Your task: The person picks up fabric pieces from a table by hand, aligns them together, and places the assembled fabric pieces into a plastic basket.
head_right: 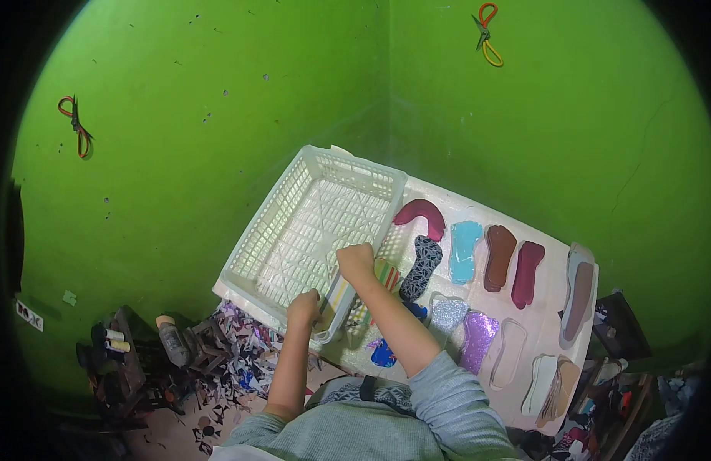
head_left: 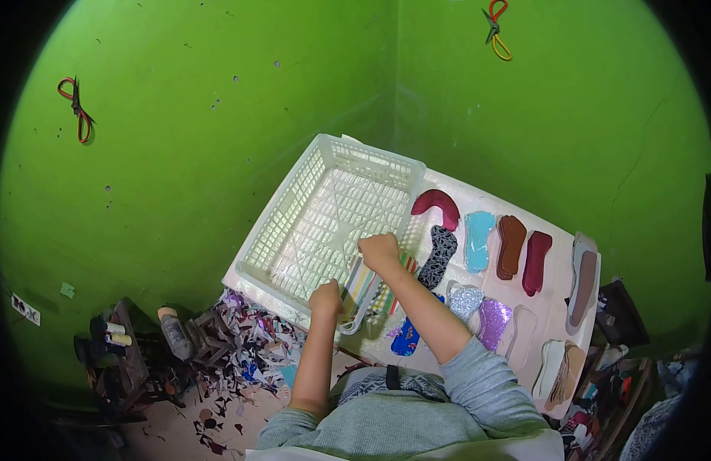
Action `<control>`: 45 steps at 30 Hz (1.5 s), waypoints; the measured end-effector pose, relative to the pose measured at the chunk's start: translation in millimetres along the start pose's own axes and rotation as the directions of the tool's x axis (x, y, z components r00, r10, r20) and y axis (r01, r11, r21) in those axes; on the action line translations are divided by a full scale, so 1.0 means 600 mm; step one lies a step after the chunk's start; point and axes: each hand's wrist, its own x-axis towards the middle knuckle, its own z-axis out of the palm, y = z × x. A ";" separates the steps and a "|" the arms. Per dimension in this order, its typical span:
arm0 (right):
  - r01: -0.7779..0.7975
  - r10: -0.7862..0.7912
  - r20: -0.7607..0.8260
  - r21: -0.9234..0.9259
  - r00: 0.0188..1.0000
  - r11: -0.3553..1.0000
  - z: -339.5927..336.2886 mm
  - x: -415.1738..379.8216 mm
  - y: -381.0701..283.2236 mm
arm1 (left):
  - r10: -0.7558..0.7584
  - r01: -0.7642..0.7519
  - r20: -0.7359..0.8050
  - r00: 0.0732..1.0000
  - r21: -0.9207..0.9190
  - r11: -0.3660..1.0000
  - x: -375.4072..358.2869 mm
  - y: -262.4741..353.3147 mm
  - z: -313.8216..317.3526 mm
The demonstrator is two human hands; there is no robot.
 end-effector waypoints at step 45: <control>0.051 0.522 -0.316 0.887 0.792 0.460 0.089 -0.277 0.057 | 0.579 -0.783 -0.615 0.535 -0.105 0.613 -0.123 0.123 0.124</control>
